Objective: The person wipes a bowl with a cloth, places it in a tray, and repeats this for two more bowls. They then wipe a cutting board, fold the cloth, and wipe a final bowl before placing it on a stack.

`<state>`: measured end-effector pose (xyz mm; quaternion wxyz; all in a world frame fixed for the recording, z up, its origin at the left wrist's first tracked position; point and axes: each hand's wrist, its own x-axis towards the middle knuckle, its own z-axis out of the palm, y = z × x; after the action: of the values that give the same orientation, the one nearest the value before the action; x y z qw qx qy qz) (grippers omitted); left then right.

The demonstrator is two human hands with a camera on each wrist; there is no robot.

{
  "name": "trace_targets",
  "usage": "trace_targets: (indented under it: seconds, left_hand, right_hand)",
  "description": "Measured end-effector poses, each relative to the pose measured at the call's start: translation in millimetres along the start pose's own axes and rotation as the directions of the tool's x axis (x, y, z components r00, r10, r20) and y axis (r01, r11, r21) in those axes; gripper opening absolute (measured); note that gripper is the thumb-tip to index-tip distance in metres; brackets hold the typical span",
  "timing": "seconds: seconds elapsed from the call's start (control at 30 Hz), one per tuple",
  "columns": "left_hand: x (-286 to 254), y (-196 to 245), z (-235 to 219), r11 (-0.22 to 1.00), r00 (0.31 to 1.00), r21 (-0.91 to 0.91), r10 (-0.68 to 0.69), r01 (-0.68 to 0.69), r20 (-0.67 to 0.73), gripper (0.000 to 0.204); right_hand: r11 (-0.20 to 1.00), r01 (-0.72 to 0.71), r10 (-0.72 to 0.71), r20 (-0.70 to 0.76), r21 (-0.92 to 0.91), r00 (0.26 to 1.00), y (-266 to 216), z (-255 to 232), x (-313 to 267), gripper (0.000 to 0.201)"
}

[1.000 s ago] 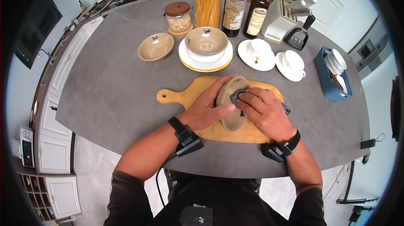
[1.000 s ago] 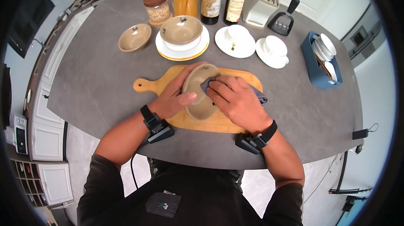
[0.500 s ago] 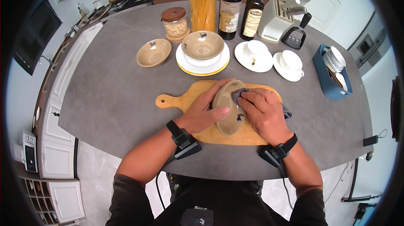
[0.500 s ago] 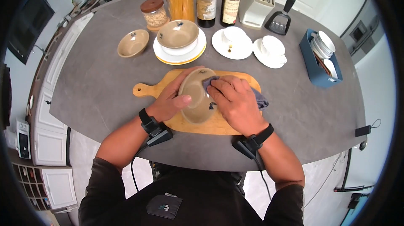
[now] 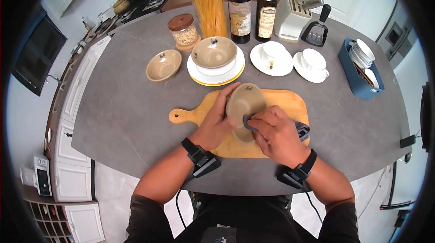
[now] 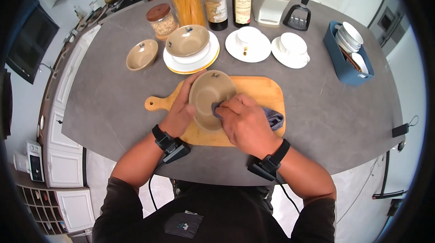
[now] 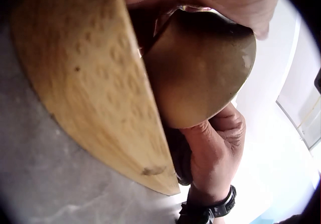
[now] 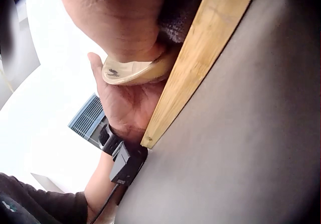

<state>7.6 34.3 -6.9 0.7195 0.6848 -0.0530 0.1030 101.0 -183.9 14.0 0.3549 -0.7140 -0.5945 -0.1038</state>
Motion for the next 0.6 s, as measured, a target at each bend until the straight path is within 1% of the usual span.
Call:
trace_targets:
  seconds: [0.03,0.07,0.1,0.13,0.17,0.2,0.23,0.27,0.3,0.33,0.37,0.4,0.47,0.53,0.57,0.6]
  left_hand:
    - [-1,-2,0,0.995,0.997,0.082,0.059,-0.064,0.055,0.119]
    - [-2,-3,1,0.994,0.996,0.084,0.059,-0.064,0.06,0.119]
    - [-3,2,4,0.99,0.997,0.132,0.041,-0.05,0.071,0.123]
    - [-3,6,6,0.983,0.997,0.18,0.023,-0.037,0.08,0.127]
    - [-2,6,7,0.983,0.997,0.18,0.025,-0.039,0.079,0.127]
    - [-1,6,6,0.983,0.996,0.182,0.016,-0.031,0.084,0.123]
    - [0,7,5,0.982,0.996,0.186,0.008,-0.025,0.088,0.119]
    - [1,6,3,0.981,0.996,0.189,0.015,-0.031,0.084,0.119]
    - [2,4,0,0.986,0.997,0.164,0.018,-0.03,0.073,0.115]
    - [4,0,-3,0.99,0.998,0.138,0.021,-0.03,0.065,0.111]
    - [5,-5,-6,0.99,0.997,0.134,0.043,-0.051,0.062,0.102]
    - [5,-5,-6,0.989,0.997,0.137,0.047,-0.055,0.063,0.102]
    - [5,-2,-5,0.998,0.999,0.067,-0.003,0.0,0.049,0.097]
    - [4,2,-4,0.999,0.998,0.041,-0.027,0.024,0.052,0.094]
    - [6,4,-4,0.999,0.998,0.015,-0.044,0.044,0.052,0.09]
    - [8,6,-4,0.999,0.998,0.011,-0.045,0.045,0.052,0.09]
  right_hand:
    - [1.0,-0.003,0.003,-0.005,-0.001,1.0,1,0,0,0.031]
    - [0.999,-0.039,0.039,-0.008,-0.012,0.999,2,-1,0,0.031]
    - [0.997,-0.074,0.074,-0.011,-0.024,0.997,3,-1,0,0.03]
    - [0.997,-0.075,0.074,-0.012,-0.027,0.997,4,-2,-1,0.03]
    - [0.998,-0.064,0.064,-0.003,-0.004,0.998,5,-2,-1,0.034]
    - [0.999,-0.049,0.049,0.006,0.019,0.999,5,-4,-1,0.039]
    - [0.999,-0.041,0.041,0.006,0.018,0.999,4,-6,0,0.039]
    - [0.996,-0.044,0.041,0.041,0.081,0.998,1,-9,0,0.036]
    - [0.989,-0.047,0.037,0.075,0.143,0.996,0,-12,0,0.033]
    - [0.989,-0.038,0.028,0.073,0.14,0.997,-2,-14,1,0.033]
    - [0.987,-0.024,0.01,0.089,0.156,0.996,-3,-16,0,0.034]
    - [0.985,-0.011,-0.007,0.104,0.172,0.995,-4,-17,0,0.035]
    - [0.985,-0.008,-0.013,0.118,0.17,0.993,0,-17,-1,0.035]
    - [0.998,0.034,-0.04,0.11,0.057,0.993,4,-14,-2,0.032]
    - [0.998,0.032,-0.038,0.111,0.055,0.993,7,-13,0,0.032]
    - [0.998,0.046,-0.043,0.07,-0.043,0.997,11,-13,3,0.037]
